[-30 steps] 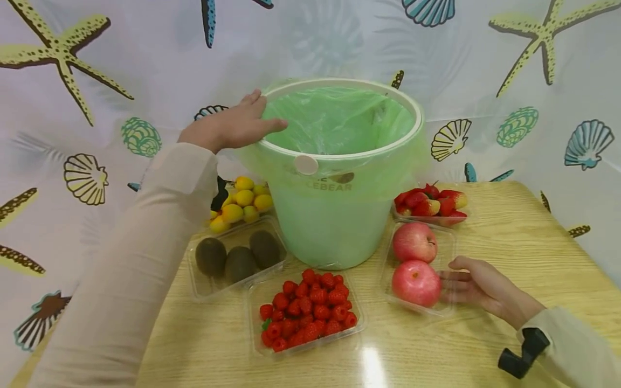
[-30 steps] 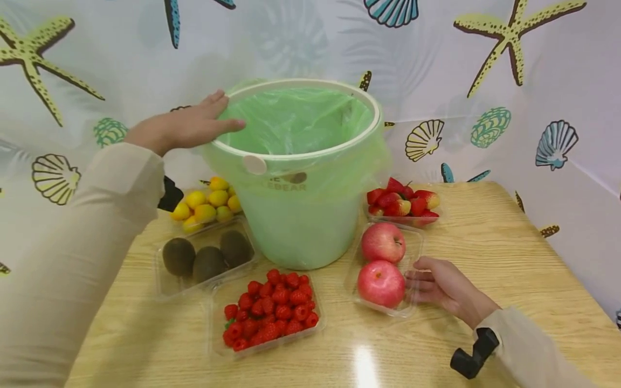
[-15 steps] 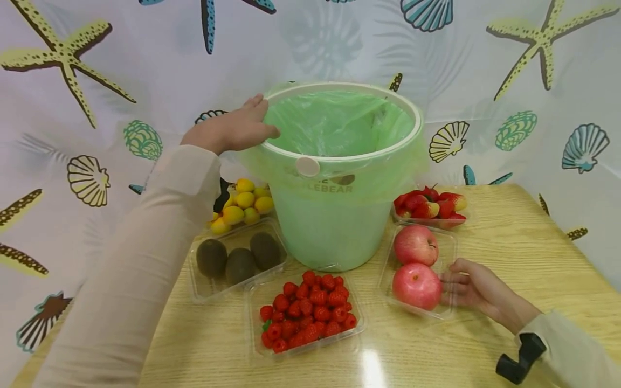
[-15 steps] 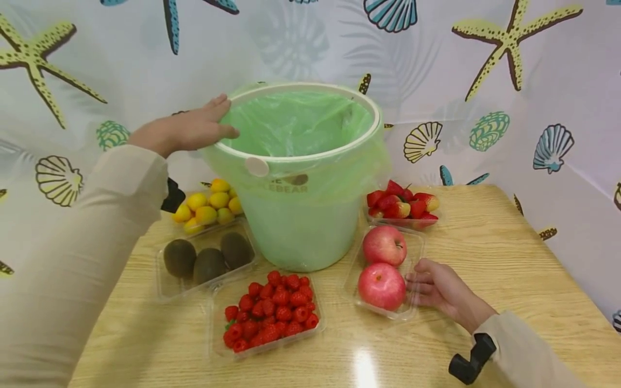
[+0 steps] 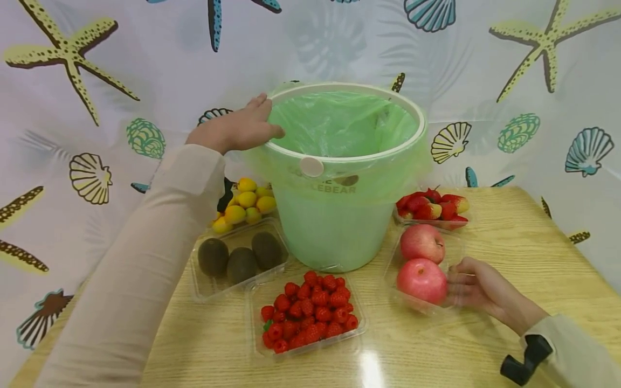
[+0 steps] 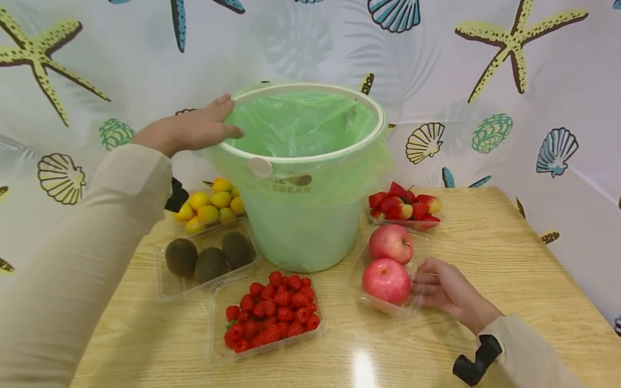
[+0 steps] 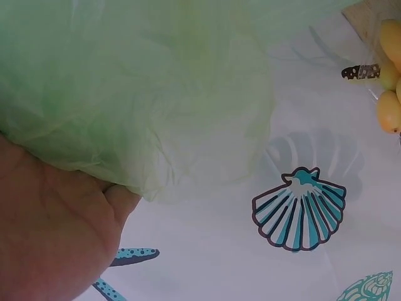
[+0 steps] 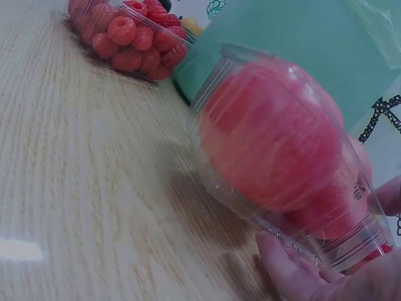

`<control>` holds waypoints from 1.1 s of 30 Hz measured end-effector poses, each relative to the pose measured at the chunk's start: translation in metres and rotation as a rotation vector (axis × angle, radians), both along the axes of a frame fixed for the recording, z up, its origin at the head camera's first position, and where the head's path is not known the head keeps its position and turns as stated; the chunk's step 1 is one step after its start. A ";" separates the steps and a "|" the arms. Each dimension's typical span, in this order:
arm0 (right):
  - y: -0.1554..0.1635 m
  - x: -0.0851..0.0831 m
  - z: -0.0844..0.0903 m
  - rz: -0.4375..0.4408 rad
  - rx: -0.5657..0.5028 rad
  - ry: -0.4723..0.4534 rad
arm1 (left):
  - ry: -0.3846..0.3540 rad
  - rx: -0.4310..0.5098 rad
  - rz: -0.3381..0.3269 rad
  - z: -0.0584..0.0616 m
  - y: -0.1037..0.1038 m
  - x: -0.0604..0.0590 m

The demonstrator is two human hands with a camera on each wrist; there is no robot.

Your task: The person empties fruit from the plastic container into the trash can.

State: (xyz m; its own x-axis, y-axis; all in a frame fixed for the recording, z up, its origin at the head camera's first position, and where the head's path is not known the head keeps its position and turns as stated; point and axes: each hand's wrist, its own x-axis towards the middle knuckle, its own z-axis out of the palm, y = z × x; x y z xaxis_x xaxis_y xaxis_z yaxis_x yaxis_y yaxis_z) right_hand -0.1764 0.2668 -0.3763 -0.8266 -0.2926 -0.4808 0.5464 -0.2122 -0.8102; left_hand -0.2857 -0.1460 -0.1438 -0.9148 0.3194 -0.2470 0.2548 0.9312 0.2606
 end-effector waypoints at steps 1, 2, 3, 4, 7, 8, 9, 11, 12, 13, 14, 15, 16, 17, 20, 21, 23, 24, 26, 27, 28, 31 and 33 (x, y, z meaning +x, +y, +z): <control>0.001 0.000 0.001 -0.001 0.016 0.005 | -0.002 -0.002 0.002 0.000 0.000 0.000; 0.003 -0.001 0.002 0.002 0.030 0.011 | -0.002 -0.003 0.004 0.000 0.000 0.000; 0.005 -0.001 0.003 0.011 0.053 0.028 | -0.003 -0.004 0.006 0.000 0.000 0.000; 0.007 -0.001 0.003 0.019 0.069 0.043 | -0.002 -0.004 0.006 0.000 0.000 0.000; 0.013 -0.003 0.008 0.021 0.099 0.084 | -0.001 -0.001 0.007 0.000 0.001 0.001; 0.015 -0.003 0.010 0.021 0.096 0.090 | 0.000 0.001 0.008 0.000 0.001 0.001; 0.016 -0.004 0.013 0.022 0.095 0.102 | 0.002 0.004 0.008 0.000 0.001 0.001; 0.018 -0.004 0.018 0.018 0.073 0.108 | 0.001 0.009 0.011 0.000 0.001 0.001; 0.019 -0.004 0.020 0.020 0.061 0.113 | 0.000 0.014 0.012 0.000 0.001 0.001; 0.020 -0.005 0.022 0.023 0.054 0.117 | 0.000 0.018 0.011 0.000 0.001 0.002; 0.021 -0.005 0.024 0.023 0.051 0.123 | -0.001 0.021 0.010 -0.001 0.001 0.002; 0.022 -0.005 0.025 0.026 0.046 0.132 | -0.001 0.022 0.010 -0.001 0.001 0.002; 0.022 -0.006 0.027 0.027 0.044 0.138 | -0.002 0.021 0.009 -0.001 0.001 0.002; 0.023 -0.007 0.029 0.026 0.043 0.145 | -0.001 0.020 0.009 -0.001 0.001 0.002; 0.025 -0.010 0.035 0.017 0.046 0.162 | 0.000 0.016 0.010 -0.001 0.002 0.001; 0.026 -0.011 0.037 0.013 0.043 0.165 | 0.000 0.014 0.011 -0.001 0.001 0.001; 0.028 -0.015 0.043 0.003 0.036 0.168 | 0.000 0.011 0.012 -0.001 0.001 0.001; 0.029 -0.016 0.045 0.000 0.032 0.170 | 0.000 0.013 0.012 -0.001 0.001 0.001; 0.032 -0.020 0.050 -0.011 0.018 0.174 | -0.001 0.014 0.013 -0.001 0.002 0.002; 0.034 -0.022 0.053 -0.020 0.007 0.168 | 0.000 0.014 0.013 -0.001 0.002 0.002; 0.036 -0.024 0.055 -0.029 -0.002 0.163 | 0.001 0.014 0.011 -0.001 0.002 0.002; 0.041 -0.030 0.062 -0.056 -0.044 0.144 | 0.003 0.012 0.008 -0.001 0.002 0.001; 0.044 -0.034 0.067 -0.068 -0.090 0.132 | 0.006 0.008 0.006 -0.001 0.002 0.001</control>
State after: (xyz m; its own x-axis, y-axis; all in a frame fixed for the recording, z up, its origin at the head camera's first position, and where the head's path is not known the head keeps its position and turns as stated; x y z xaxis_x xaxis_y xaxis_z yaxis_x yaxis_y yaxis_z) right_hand -0.2101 0.3111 -0.3097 -0.9002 -0.2710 -0.3409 0.4182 -0.3195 -0.8503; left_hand -0.2845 -0.1439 -0.1453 -0.9181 0.3163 -0.2388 0.2511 0.9304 0.2669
